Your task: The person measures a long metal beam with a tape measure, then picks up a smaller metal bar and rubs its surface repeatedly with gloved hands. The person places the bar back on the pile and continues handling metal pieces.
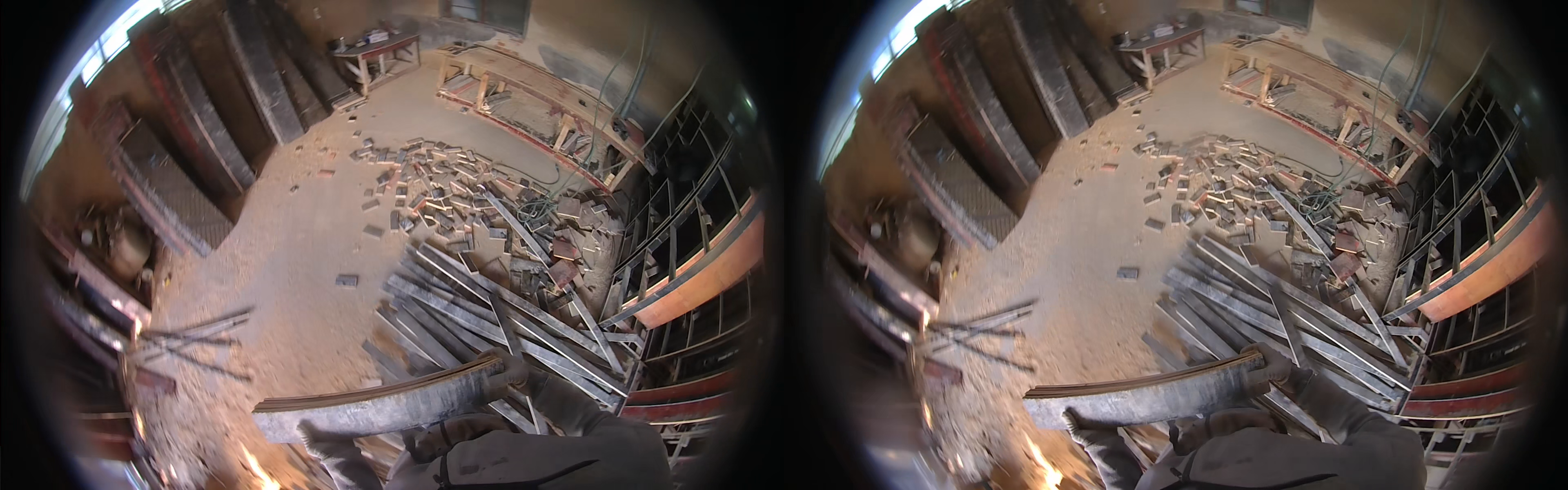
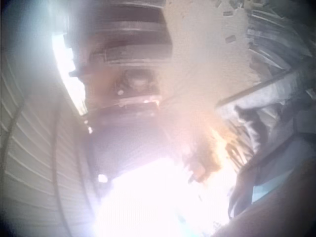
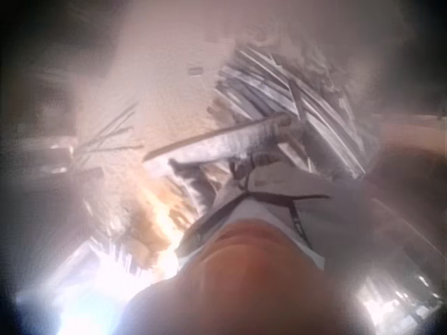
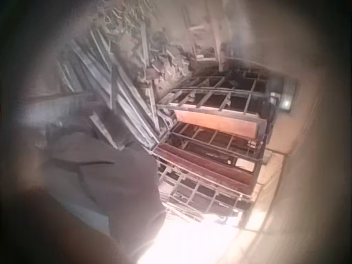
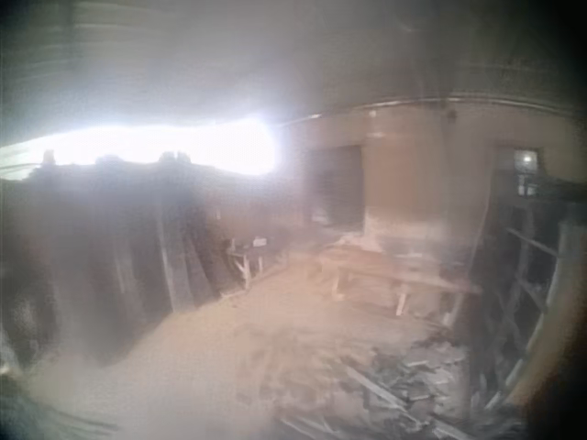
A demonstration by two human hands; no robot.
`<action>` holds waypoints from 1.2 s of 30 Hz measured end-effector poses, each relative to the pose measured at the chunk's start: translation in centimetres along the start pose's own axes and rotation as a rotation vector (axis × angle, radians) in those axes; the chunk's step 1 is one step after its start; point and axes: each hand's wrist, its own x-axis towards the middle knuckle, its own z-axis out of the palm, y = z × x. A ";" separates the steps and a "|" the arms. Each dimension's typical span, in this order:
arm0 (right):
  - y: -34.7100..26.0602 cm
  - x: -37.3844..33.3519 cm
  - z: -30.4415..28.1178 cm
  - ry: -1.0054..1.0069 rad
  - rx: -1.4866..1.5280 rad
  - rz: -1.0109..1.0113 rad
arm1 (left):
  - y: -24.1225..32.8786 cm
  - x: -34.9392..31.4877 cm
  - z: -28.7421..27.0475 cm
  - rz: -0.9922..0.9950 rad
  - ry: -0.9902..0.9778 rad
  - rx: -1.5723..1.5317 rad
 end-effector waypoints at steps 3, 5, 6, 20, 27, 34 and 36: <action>-4.4 11.6 -1.1 -0.165 -0.075 -0.029 | 0.1 11.2 9.2 0.108 -0.088 0.140; -6.7 21.3 -2.4 -0.222 -0.016 0.055 | -0.1 19.6 15.0 0.107 -0.186 0.212; -7.9 26.1 -3.2 -0.298 0.031 0.056 | -0.5 23.0 17.5 0.086 -0.168 0.239; -39.3 86.6 -1.0 -0.500 -1.163 0.390 | -6.7 76.5 57.6 0.251 -0.079 0.364; -50.9 108.0 -8.4 -0.213 -0.941 0.307 | -20.5 95.4 88.6 -0.131 -0.741 0.379; -63.3 119.0 -18.0 0.209 0.071 0.195 | -41.3 104.7 120.0 -0.794 -0.860 0.353; -65.0 123.5 -22.4 0.318 0.005 0.187 | -49.6 108.9 125.7 -0.870 -0.709 0.489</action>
